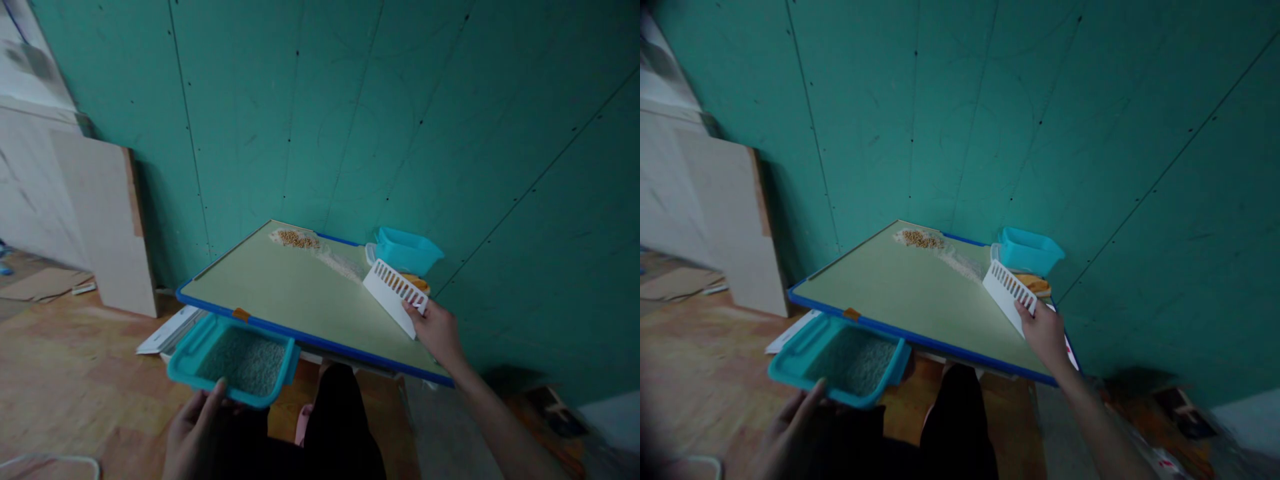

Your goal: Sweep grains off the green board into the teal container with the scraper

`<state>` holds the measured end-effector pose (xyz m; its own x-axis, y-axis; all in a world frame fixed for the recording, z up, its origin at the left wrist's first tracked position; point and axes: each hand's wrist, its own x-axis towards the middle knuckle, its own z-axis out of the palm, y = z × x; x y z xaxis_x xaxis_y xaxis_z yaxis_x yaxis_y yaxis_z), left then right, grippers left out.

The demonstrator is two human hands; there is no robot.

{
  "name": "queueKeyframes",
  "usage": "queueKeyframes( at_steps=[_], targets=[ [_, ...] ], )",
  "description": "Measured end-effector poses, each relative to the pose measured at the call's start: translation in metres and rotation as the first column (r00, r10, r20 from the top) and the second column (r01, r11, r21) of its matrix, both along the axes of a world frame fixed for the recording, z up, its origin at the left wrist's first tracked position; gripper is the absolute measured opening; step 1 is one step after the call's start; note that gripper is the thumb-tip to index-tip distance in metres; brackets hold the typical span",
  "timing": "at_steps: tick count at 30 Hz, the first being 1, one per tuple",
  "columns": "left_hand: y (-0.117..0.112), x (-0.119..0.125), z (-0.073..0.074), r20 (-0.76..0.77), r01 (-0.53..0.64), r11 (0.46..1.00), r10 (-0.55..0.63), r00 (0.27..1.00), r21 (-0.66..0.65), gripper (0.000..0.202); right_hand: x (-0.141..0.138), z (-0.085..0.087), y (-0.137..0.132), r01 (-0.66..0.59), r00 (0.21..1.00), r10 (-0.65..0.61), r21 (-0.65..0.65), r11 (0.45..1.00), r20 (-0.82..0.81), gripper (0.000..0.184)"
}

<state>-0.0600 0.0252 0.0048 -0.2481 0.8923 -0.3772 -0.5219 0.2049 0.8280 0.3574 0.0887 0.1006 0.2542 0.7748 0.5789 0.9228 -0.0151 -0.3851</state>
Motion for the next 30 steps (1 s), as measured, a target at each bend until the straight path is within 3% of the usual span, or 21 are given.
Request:
queueKeyframes(
  at_steps=[3, 9, 17, 24, 27, 30],
  targets=[
    [-0.001, 0.000, 0.000, -0.013, 0.000, 1.000, 0.000, 1.000, 0.001, 0.041, -0.005, -0.002, 0.013, 0.004, 0.999, -0.004, -0.011, 1.000, -0.043, 0.037],
    [-0.002, 0.002, 0.004, -0.064, 0.012, 1.000, -0.011, 0.998, 0.014, 0.040, -0.016, -0.001, 0.041, -0.114, 0.984, 0.113, 0.001, 0.994, -0.134, 0.035],
    [0.004, 0.000, -0.011, -0.005, -0.019, 1.000, 0.019, 1.000, 0.003, 0.037, -0.041, -0.003, 0.096, -0.077, 0.990, 0.074, -0.018, 0.997, -0.120, 0.024],
    [0.001, -0.002, 0.002, -0.102, 0.039, 0.999, -0.039, 0.994, -0.002, 0.037, -0.062, -0.001, 0.138, -0.106, 0.982, 0.099, -0.030, 0.994, -0.162, 0.020],
    [0.000, -0.001, 0.003, -0.101, 0.078, 0.997, -0.078, 0.992, -0.006, 0.038, -0.063, -0.003, 0.153, -0.135, 0.965, 0.125, -0.029, 0.990, -0.229, 0.018],
    [0.001, 0.000, -0.006, -0.051, -0.034, 0.999, 0.035, 0.998, 0.016, 0.042, -0.062, -0.008, 0.167, -0.189, 0.905, 0.158, -0.041, 0.981, -0.396, 0.018]
  ],
)
